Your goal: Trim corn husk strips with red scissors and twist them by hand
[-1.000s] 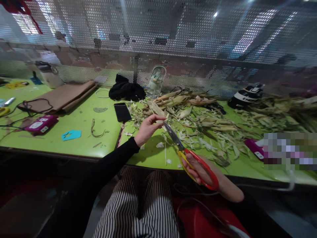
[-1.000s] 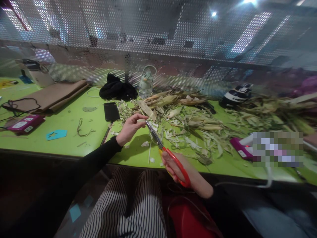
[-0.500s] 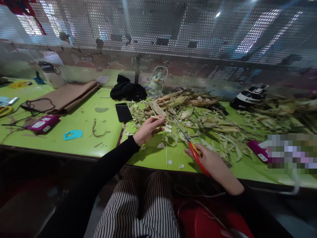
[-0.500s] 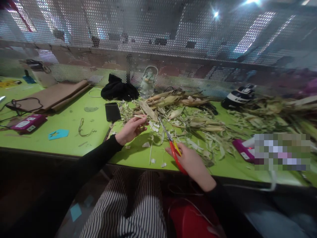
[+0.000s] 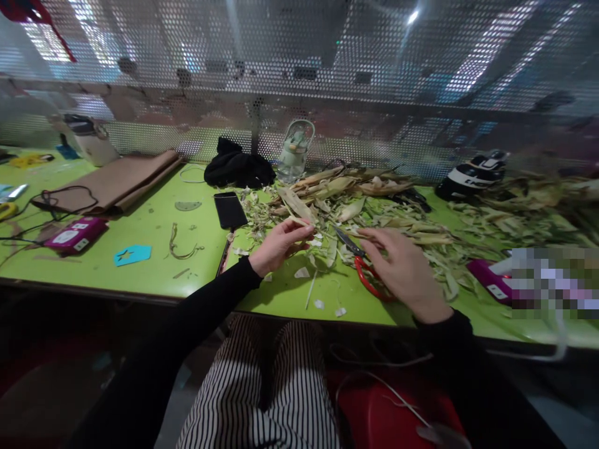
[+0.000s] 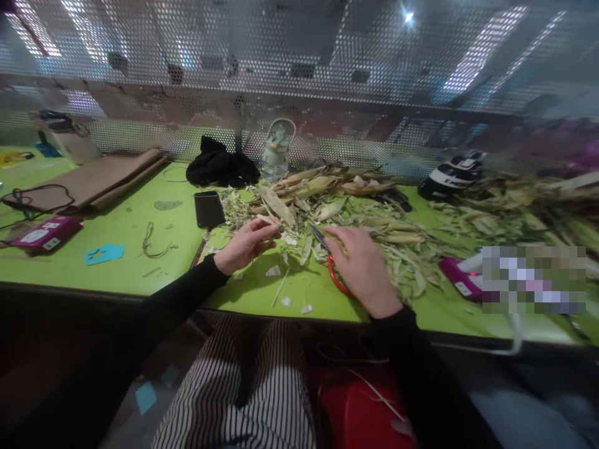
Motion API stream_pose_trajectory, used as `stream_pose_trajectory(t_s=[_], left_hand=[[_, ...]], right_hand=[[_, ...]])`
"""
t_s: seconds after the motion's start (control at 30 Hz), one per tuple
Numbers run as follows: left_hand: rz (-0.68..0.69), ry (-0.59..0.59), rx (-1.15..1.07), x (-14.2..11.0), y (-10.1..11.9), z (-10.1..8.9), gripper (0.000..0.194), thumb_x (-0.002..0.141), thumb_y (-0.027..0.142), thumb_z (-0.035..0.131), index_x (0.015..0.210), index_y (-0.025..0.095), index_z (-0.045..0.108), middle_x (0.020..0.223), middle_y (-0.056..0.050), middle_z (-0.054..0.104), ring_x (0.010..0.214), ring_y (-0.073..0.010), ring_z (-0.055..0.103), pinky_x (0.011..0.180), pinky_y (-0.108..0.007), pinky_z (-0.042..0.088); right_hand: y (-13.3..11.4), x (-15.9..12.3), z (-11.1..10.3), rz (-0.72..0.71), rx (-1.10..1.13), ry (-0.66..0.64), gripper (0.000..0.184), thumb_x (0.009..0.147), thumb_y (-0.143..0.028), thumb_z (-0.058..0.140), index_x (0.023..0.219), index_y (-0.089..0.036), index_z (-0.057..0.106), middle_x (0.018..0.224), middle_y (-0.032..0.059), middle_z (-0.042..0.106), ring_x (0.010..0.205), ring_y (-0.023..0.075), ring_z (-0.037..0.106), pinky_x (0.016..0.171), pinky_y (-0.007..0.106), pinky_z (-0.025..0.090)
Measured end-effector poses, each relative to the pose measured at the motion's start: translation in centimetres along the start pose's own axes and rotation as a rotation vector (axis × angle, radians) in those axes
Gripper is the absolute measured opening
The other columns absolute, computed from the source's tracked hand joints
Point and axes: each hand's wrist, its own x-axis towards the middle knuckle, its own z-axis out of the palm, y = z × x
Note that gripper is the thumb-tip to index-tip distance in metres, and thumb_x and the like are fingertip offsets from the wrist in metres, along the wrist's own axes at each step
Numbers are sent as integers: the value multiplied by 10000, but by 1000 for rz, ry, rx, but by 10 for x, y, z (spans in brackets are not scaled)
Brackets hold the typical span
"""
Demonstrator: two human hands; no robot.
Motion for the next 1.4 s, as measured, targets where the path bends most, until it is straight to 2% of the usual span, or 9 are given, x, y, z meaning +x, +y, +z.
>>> stream_pose_trajectory(t_s=[0.1, 0.2, 0.43, 0.57, 0.77, 0.97, 1.1, 1.27, 1.4], left_hand=[[-3, -34, 15, -2, 0, 0, 343, 679, 287, 889, 893, 171, 648, 838, 13, 666, 783, -100, 649, 714, -240, 482], [13, -69, 39, -2, 0, -1, 340, 691, 291, 882, 898, 170, 641, 835, 12, 666, 779, -103, 651, 733, -256, 485], [40, -70, 65, 4, -5, -3, 314, 690, 287, 884, 832, 164, 632, 801, 5, 682, 769, -110, 647, 779, -285, 492], [67, -46, 47, 3, -7, -1, 299, 723, 290, 864, 791, 156, 606, 742, 19, 650, 742, -95, 642, 780, -271, 499], [-34, 9, 34, -2, -4, 2, 309, 753, 348, 847, 823, 169, 605, 651, 41, 575, 771, -128, 667, 767, -275, 505], [-29, -40, 89, -1, -7, 1, 355, 700, 362, 881, 844, 156, 631, 824, 3, 679, 757, -103, 655, 746, -266, 496], [91, -46, 130, 3, -14, -2, 385, 673, 390, 890, 813, 136, 636, 796, 4, 670, 727, -92, 628, 794, -286, 506], [224, -8, 223, 5, -18, -3, 359, 716, 390, 858, 833, 132, 637, 785, 15, 648, 735, -88, 613, 789, -273, 493], [148, -1, 191, 6, -15, -4, 336, 733, 366, 848, 808, 130, 621, 739, 26, 633, 698, -75, 599, 771, -265, 485]], right_hand=[[-28, 19, 0, -117, 338, -82, 339, 991, -437, 502, 1240, -293, 683, 1241, 84, 710, 1100, 270, 661, 978, 454, 510], [-42, 32, 9, -214, 451, -136, 324, 983, -416, 534, 1225, -283, 704, 1220, 76, 720, 1122, 259, 653, 996, 445, 497], [-32, 39, 33, -61, 637, -120, 215, 907, -413, 646, 995, -218, 677, 920, 44, 718, 824, 194, 662, 797, 347, 531], [-29, 39, 40, -22, 685, -110, 196, 889, -392, 657, 960, -209, 643, 876, 31, 686, 794, 176, 637, 775, 330, 520], [-28, 36, 48, 29, 815, -125, 230, 845, -386, 696, 976, -220, 604, 898, 27, 667, 823, 174, 633, 813, 338, 541], [-32, 31, 50, 75, 783, -34, 258, 815, -357, 716, 962, -217, 557, 896, 22, 647, 806, 157, 623, 777, 312, 532], [-48, 25, 44, 161, 641, 16, 260, 816, -363, 705, 938, -219, 526, 854, 25, 659, 700, 149, 602, 667, 299, 517], [-59, 21, 50, 221, 548, 107, 233, 790, -309, 696, 935, -218, 538, 862, 38, 688, 663, 156, 608, 688, 333, 529], [-47, 25, 55, 172, 681, 35, 191, 835, -373, 665, 916, -210, 609, 871, 46, 701, 739, 178, 630, 727, 342, 518]])
